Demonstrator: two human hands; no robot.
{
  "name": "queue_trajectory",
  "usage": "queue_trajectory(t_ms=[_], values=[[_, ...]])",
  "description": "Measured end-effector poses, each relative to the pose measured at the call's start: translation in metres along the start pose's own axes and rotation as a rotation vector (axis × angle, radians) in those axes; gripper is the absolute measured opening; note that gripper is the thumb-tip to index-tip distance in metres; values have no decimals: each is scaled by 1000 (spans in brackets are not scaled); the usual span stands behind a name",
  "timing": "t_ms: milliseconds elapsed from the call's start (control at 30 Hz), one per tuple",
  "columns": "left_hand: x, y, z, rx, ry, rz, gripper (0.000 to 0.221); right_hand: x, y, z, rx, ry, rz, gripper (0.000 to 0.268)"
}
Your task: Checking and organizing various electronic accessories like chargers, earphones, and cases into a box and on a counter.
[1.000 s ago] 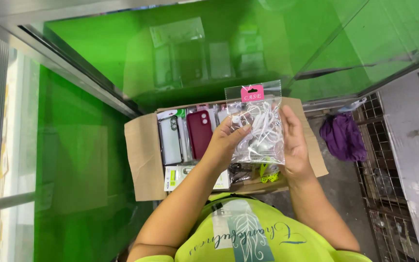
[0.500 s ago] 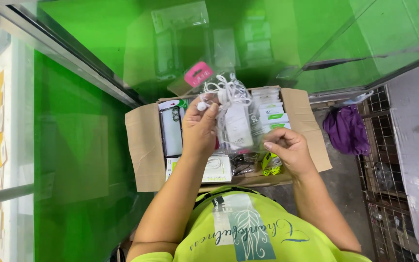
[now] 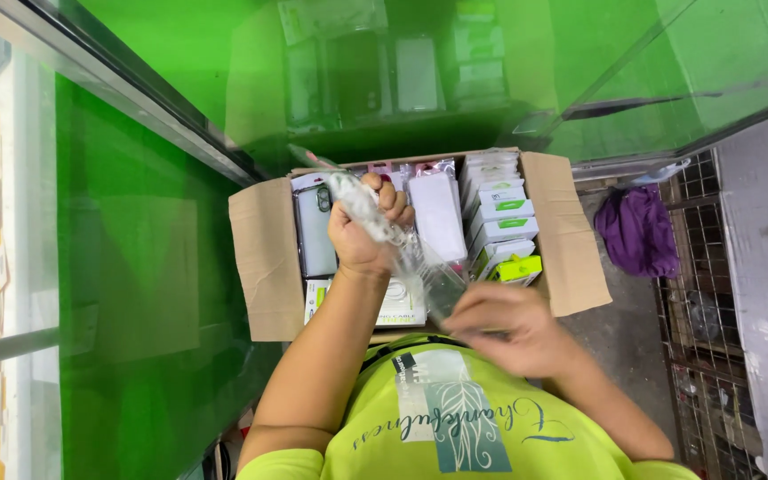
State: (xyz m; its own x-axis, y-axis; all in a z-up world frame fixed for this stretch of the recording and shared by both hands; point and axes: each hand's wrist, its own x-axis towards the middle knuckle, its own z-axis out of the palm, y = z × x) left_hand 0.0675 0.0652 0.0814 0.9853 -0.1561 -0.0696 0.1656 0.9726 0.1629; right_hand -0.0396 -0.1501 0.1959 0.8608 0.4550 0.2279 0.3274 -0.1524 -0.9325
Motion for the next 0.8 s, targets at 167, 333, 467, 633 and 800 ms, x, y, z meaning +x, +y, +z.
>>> queue_trajectory(t_ms=[167,333,467,633,800], values=[[5,-3,-6,-208,-378,-175,34,22,-28,21,-165,-324,-159,32],[-5,5,10,-160,-410,-113,37,11,-15,19,-140,-289,-117,24],[-6,11,-3,-16,-59,52,36,-9,5,11,-57,-9,24,18],[-12,6,31,171,58,70,35,-22,44,-2,528,351,71,10],[-11,-10,31,349,21,86,45,-32,78,-16,709,580,213,5]])
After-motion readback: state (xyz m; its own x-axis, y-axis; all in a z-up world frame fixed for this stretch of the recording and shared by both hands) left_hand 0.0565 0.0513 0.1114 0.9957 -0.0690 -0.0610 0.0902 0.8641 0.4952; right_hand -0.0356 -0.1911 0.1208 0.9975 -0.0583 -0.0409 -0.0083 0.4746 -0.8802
